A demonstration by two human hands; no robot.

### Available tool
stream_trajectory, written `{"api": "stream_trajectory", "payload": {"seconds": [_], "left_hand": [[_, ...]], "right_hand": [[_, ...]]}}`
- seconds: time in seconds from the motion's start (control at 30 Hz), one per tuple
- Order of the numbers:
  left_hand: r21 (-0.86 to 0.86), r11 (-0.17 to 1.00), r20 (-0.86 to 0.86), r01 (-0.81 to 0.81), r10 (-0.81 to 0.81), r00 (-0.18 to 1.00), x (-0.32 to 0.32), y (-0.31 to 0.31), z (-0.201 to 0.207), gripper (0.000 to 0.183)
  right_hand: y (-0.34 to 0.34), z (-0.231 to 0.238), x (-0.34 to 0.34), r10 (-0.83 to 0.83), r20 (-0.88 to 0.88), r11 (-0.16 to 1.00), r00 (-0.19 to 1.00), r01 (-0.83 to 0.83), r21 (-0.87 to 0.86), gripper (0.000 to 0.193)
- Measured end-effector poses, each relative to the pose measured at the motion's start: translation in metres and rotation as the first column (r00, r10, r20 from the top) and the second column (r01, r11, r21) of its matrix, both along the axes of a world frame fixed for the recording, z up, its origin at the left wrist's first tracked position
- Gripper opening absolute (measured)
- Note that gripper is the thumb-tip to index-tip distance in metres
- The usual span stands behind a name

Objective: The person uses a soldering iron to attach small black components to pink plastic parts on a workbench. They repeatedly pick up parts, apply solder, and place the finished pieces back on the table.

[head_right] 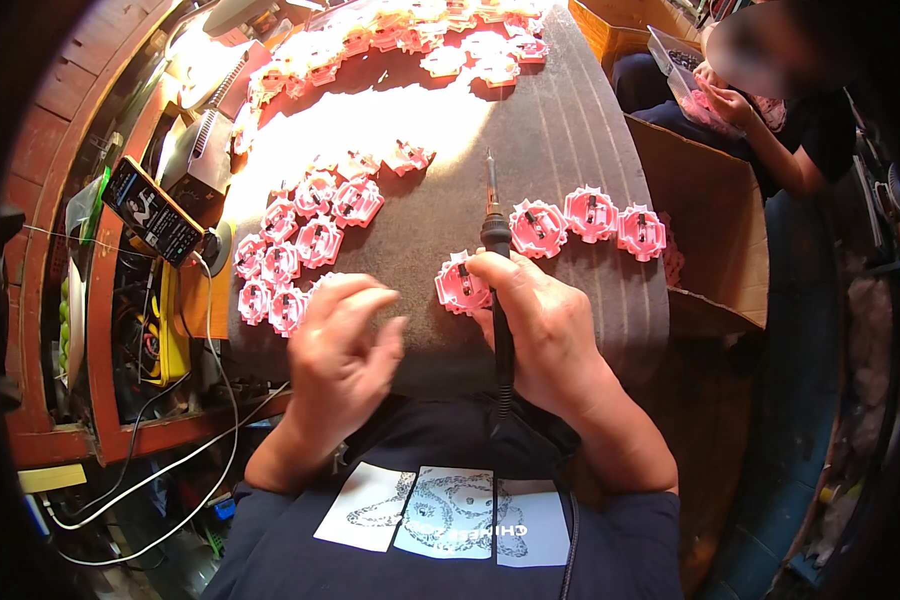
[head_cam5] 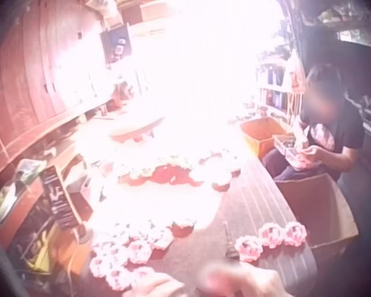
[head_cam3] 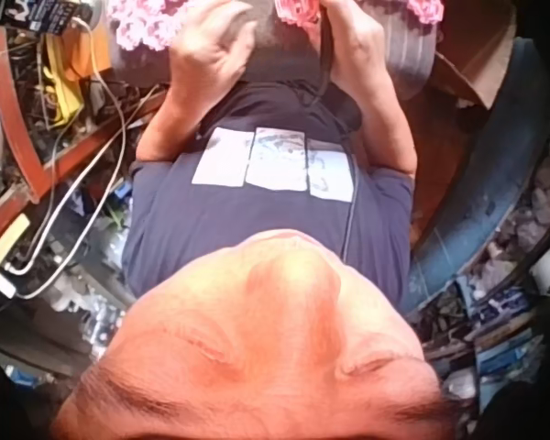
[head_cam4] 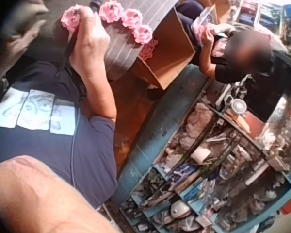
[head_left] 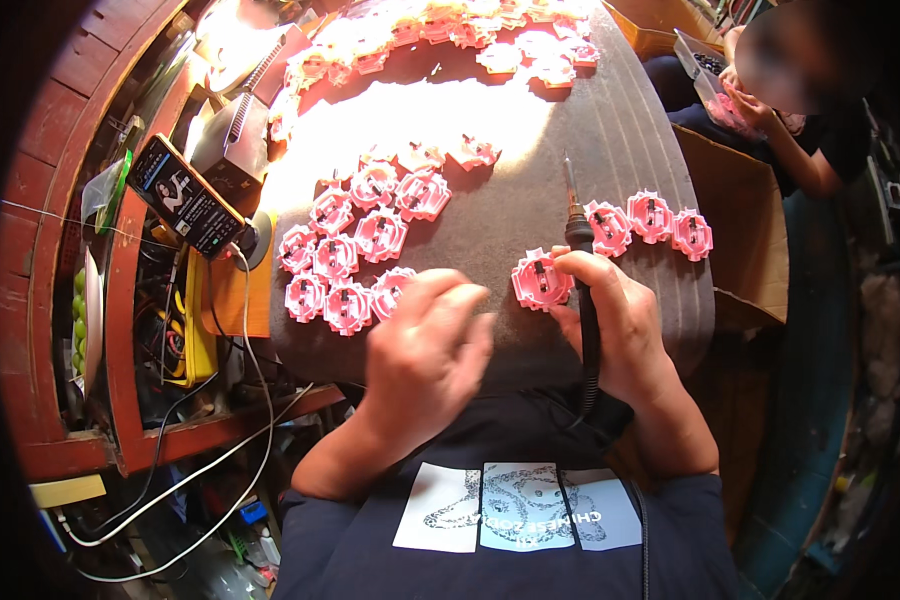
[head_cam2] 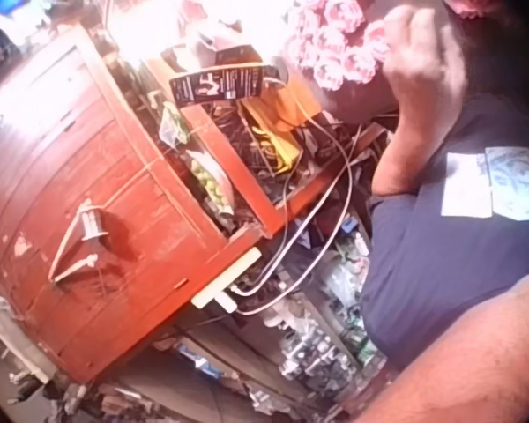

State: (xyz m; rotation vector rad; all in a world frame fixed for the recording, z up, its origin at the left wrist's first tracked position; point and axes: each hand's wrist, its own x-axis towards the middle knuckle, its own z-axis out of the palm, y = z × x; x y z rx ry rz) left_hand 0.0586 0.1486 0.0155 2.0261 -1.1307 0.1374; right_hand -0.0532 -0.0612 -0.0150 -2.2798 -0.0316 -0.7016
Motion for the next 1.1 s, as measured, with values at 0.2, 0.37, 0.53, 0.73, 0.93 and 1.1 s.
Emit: {"api": "stream_trajectory", "payload": {"seconds": [0.2, 0.37, 0.53, 0.73, 0.93, 1.1], "left_hand": [[0.3, 0.93, 0.207, -0.213, 0.154, 0.966, 0.005, 0.043, 0.007, 0.04], [0.2, 0.974, 0.137, -0.107, 0.08, 0.987, 0.01, 0.041, -0.01, 0.038], [0.036, 0.979, 0.062, 0.202, -0.204, 0.977, -0.002, 0.0, -0.023, 0.039], [-0.02, 0.987, 0.051, 0.161, -0.16, 0.986, -0.01, -0.007, -0.032, 0.04], [0.131, 0.975, 0.191, 0.179, -0.202, 0.96, -0.004, -0.013, -0.023, 0.039], [0.122, 0.972, 0.208, 0.199, -0.221, 0.953, 0.016, 0.006, -0.009, 0.047]], "right_hand": [[0.0, 0.0, 0.003, -0.115, 0.082, 0.991, 0.99, 0.12, -0.063, 0.047], [0.004, 0.004, 0.001, -0.175, 0.177, 0.974, 0.969, 0.196, -0.109, 0.045], [0.02, -0.01, -0.006, 0.003, 0.251, 0.999, 0.968, 0.005, -0.033, 0.048], [0.016, -0.017, -0.011, -0.016, 0.245, 0.999, 0.969, 0.025, -0.033, 0.051], [0.018, -0.021, -0.008, 0.001, 0.283, 1.0, 0.959, 0.001, -0.008, 0.051], [0.017, -0.022, -0.012, -0.008, 0.275, 1.0, 0.961, 0.003, 0.018, 0.052]]}}
